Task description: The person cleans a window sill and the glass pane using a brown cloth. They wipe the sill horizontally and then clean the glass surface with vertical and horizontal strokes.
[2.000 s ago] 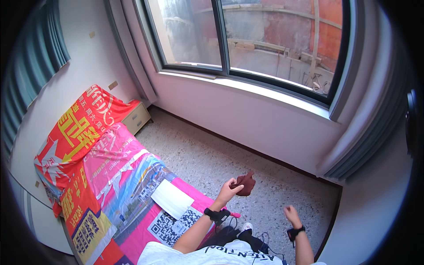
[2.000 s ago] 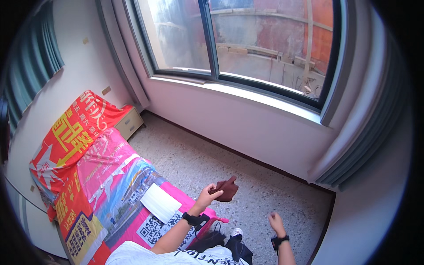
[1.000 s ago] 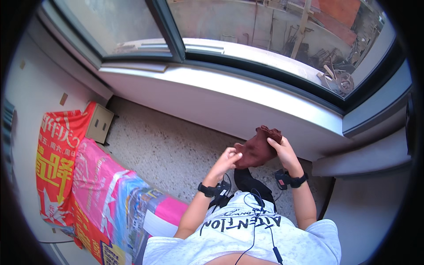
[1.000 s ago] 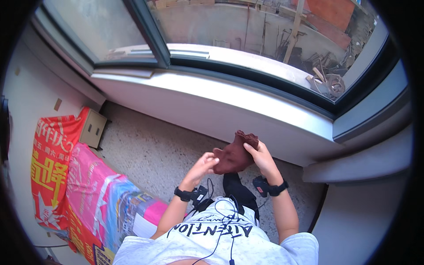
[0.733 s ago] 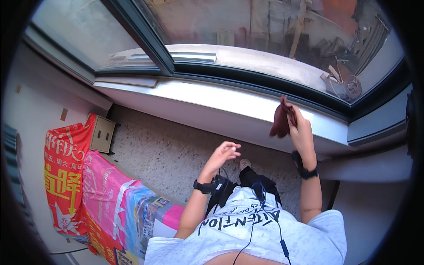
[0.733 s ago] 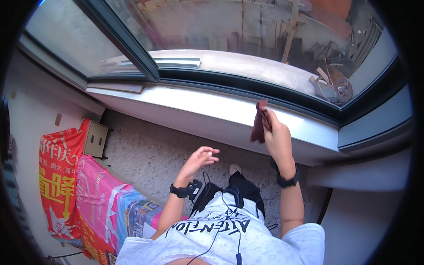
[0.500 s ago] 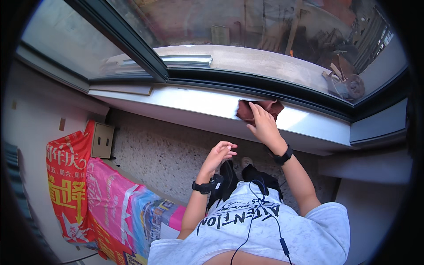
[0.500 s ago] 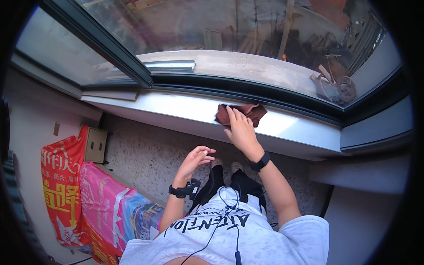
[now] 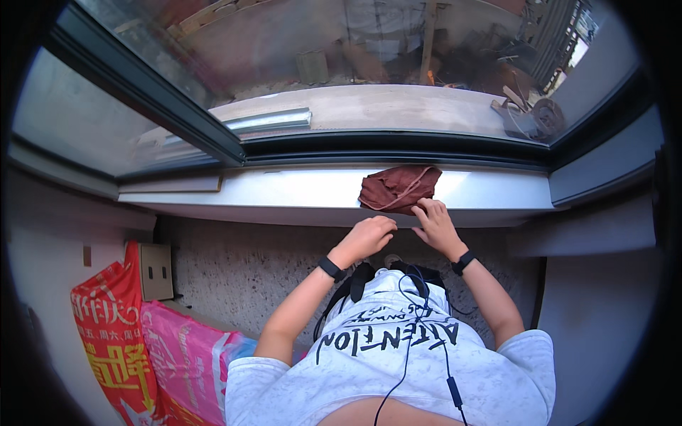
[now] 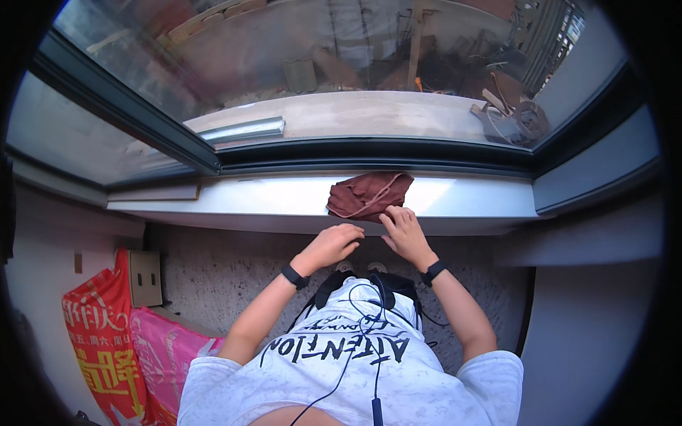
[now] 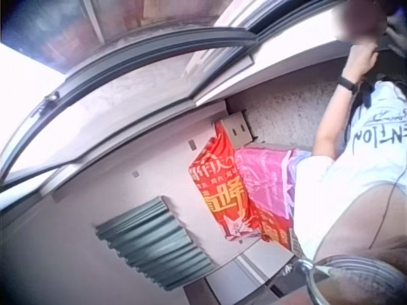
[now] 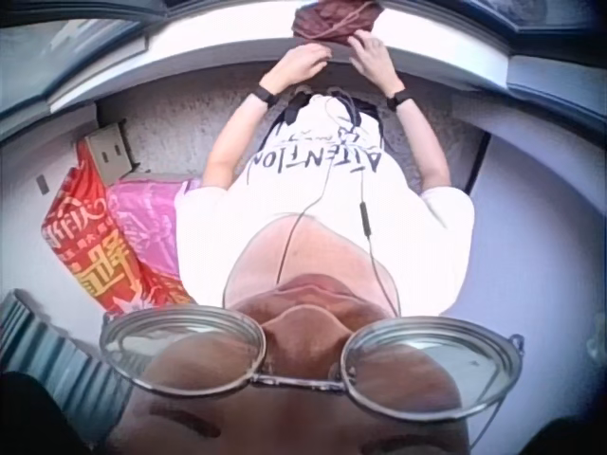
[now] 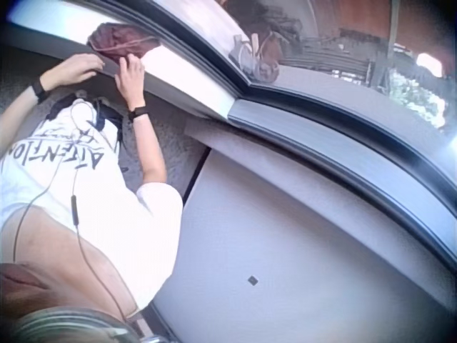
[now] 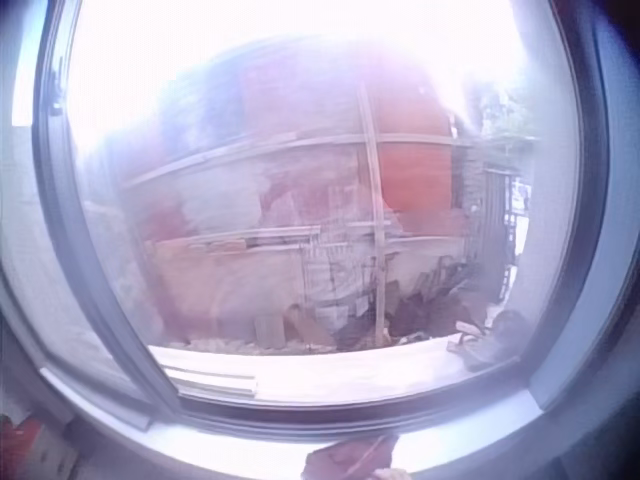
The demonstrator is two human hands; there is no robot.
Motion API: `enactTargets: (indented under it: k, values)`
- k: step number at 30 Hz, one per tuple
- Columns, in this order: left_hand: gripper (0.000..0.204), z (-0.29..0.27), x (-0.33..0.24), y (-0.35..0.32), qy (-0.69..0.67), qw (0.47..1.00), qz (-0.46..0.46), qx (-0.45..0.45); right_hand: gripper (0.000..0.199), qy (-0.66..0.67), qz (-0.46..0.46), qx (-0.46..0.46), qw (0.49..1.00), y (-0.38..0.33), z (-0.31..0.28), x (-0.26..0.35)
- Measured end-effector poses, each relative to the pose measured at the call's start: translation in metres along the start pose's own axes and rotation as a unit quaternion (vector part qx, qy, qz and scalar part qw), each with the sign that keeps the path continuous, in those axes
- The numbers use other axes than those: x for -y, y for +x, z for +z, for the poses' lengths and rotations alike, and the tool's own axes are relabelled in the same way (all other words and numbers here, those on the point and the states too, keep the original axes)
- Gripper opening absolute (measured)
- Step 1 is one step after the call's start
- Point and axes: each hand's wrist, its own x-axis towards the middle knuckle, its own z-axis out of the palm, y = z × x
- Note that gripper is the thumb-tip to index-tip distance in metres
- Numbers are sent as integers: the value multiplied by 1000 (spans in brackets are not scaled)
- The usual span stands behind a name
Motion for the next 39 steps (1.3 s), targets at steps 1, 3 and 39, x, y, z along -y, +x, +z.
enactTargets:
  k: [1, 3, 39]
  values:
    - [25, 10, 5, -1, 14, 1000, 13, 18, 58, -17, -13, -18, 1000, -8, 16, -8]
    - [34, 19, 4, -1, 29, 999, 39, -16, 62, -70, -38, -59, 995, -20, 42, -28]
    - [11, -5, 7, 42, 97, 958, -30, -269, 30, 236, -171, -387, 875, 88, -294, 197]
